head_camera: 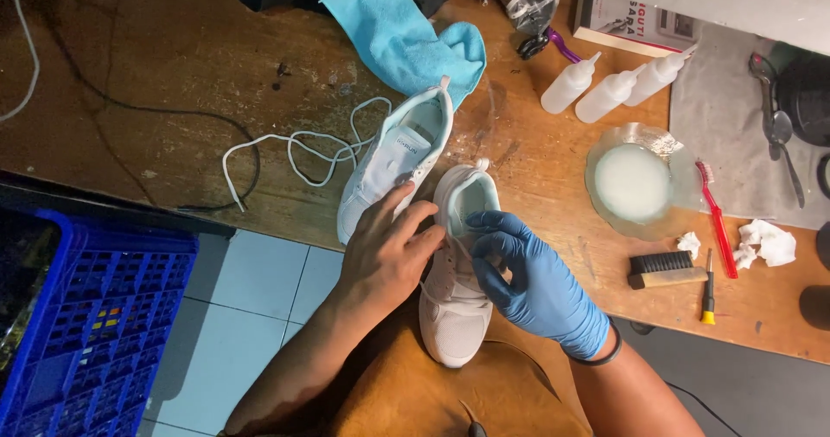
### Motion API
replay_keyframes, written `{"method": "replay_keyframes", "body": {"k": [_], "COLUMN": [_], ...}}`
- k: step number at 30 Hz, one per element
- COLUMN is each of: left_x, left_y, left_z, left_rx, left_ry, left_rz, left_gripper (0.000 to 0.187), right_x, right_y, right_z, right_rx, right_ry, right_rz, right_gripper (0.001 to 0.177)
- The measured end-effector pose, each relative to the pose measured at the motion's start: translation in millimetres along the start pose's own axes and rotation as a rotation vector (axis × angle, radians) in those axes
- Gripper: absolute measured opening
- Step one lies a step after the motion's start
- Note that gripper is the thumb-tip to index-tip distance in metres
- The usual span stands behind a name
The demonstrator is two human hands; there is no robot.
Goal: The person laces a white sneaker by threading the laces through the eyelets and pulling them tight. They work on the shoe placed on a wooden workbench, using both hands to guide the laces through the holes.
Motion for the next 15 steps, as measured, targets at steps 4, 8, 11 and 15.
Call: {"method": "replay_keyframes", "body": {"k": [4,8,11,15], "left_x": [-14.9,-20.0,-24.1,-18.6], "left_y": [-13.8,-30.8,-39.1,-31.7], "left_z": [25.8,33.5,36.1,21.7], "left_rx": [-0.038,-0.052,-0.021,-0.011], "left_ry": [-0.21,-0.433,-0.47,-0.509], "left_rz": [-0.036,-0.13,-0.097,-0.073], "left_gripper": [0.008,0.029,0.024,0.026], "right_x": [3.7,2.7,5.8,11.1], "right_y": [-0.4,4.7,-4.9,-9.9], "right_z": [-2.4,2.9,7.9,8.5], "right_rx": [-0.038,-0.089,-0.149,-0.131], "right_ry": [0.003,-0.007,-0.005,-0.01], "right_rz": [0.028,0.076,0.061,0.064], "right_gripper": [0.021,0.016,0.014,0.014]}}
Point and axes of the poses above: each hand's wrist, its own x-axis towards the middle knuckle, its own z-axis out of the palm, y = z × x, the point moved 10 cm from there along x, towards the middle knuckle, and after that the axes turned 13 degrees about -z, right-handed, at the moved point
